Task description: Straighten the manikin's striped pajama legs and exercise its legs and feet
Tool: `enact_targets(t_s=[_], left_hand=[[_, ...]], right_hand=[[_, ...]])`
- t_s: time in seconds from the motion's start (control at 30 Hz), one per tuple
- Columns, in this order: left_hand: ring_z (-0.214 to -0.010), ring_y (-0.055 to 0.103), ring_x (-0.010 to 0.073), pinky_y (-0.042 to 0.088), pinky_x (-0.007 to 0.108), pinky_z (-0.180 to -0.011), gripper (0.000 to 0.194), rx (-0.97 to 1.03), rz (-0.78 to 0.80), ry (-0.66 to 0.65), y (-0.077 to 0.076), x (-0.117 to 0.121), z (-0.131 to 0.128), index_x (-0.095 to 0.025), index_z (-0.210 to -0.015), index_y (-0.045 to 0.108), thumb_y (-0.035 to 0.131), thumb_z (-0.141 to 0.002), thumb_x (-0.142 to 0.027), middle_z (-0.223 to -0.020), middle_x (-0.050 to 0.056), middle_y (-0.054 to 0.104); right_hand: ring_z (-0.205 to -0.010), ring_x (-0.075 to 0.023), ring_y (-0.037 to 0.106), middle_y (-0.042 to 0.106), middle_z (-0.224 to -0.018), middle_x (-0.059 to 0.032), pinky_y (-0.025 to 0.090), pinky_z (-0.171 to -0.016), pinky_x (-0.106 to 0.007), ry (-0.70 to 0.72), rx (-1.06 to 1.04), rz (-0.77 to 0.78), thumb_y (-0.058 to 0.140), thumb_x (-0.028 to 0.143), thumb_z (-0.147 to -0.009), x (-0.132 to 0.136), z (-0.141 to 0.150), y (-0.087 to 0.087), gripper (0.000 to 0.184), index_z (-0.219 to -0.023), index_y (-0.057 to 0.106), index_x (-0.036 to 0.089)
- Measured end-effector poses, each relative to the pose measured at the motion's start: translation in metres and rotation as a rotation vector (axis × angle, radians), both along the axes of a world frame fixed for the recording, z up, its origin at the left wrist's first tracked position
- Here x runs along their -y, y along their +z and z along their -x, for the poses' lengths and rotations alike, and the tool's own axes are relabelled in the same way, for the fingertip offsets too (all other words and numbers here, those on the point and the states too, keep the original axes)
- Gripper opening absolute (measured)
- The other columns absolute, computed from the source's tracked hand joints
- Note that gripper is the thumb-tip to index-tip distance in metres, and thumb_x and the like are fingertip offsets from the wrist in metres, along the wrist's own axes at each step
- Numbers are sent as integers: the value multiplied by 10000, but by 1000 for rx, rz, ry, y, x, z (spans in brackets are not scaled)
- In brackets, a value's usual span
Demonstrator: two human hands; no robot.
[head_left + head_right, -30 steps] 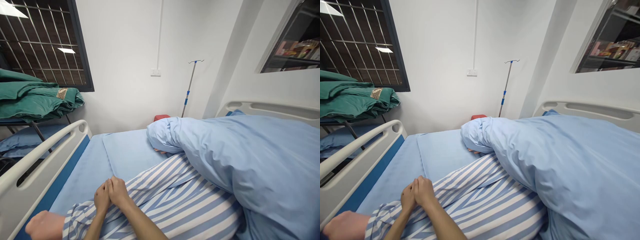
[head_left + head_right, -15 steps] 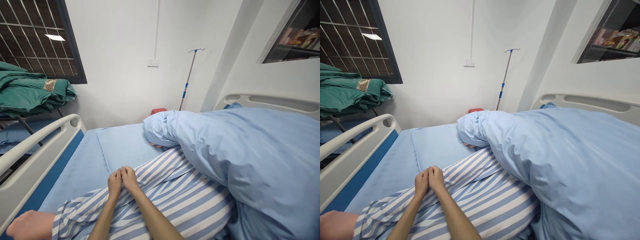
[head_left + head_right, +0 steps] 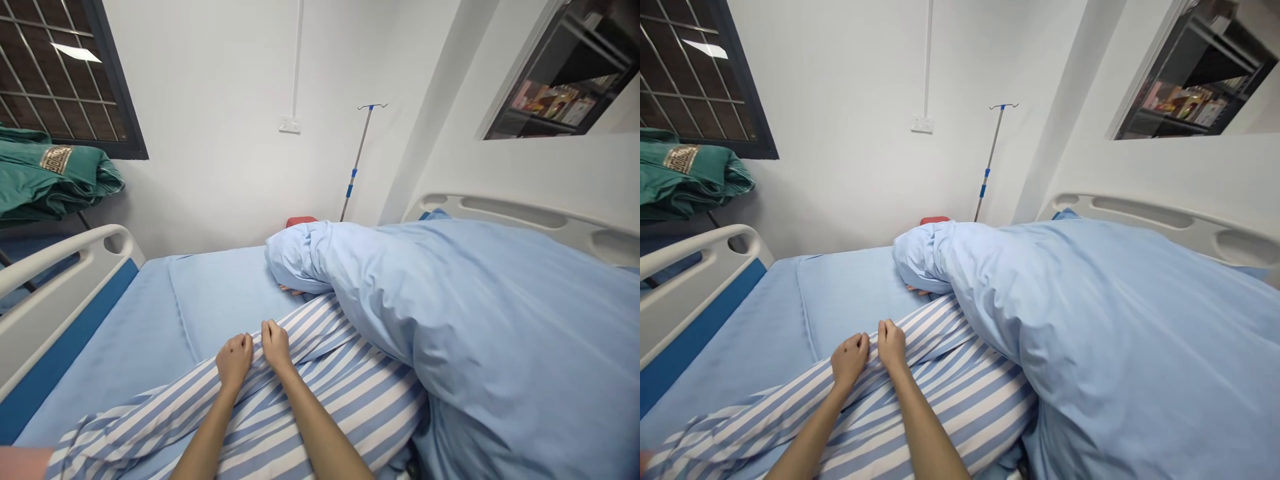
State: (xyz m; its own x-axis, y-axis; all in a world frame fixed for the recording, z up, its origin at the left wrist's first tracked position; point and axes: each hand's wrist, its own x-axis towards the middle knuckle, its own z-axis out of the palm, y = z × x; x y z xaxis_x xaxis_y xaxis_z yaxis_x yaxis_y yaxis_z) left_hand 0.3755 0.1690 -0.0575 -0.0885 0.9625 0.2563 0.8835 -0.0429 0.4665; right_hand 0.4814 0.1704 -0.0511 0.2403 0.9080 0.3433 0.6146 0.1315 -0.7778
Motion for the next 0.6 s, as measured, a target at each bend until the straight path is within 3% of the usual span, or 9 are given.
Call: enact_targets(t_s=[0.17,0.33,0.4,0.5,0.6], left_hand=[[-644,485,149,204,266,-573,313,47,22,4,1,1,0,-197,-563,521,374,-801,-339,-646,28,607],[-535,365,115,235,239,-547,368,342,69,-74,15,0,19,-193,-464,349,404,-764,-400,-463,-33,359],[-520,337,108,259,229,-535,387,397,36,-40,24,1,45,-202,-473,301,371,-776,-432,-461,-43,288],[-515,323,109,286,232,-521,388,580,-42,84,32,10,108,-212,-495,329,403,-752,-493,-476,-47,291],[-523,377,135,316,250,-528,376,571,-56,244,25,27,175,-211,-502,399,416,-733,-508,-473,-30,367]], right_hand=[[-555,-114,452,540,-575,7,212,-559,-249,-48,93,42,272,356,-929,-4,-2,-8,389,-648,484,190],[-572,-114,483,588,-607,-1,208,-559,-250,-78,167,98,280,344,-928,-5,0,-1,393,-660,523,193],[-583,-111,491,597,-618,3,212,-560,-245,-92,186,123,285,339,-924,-5,0,1,392,-652,528,196],[-592,-111,492,601,-618,3,211,-559,-245,-114,192,151,292,312,-914,-6,2,2,387,-631,529,196],[-605,-114,498,615,-638,-4,216,-563,-244,-131,215,176,293,267,-900,-6,4,3,369,-640,545,194]])
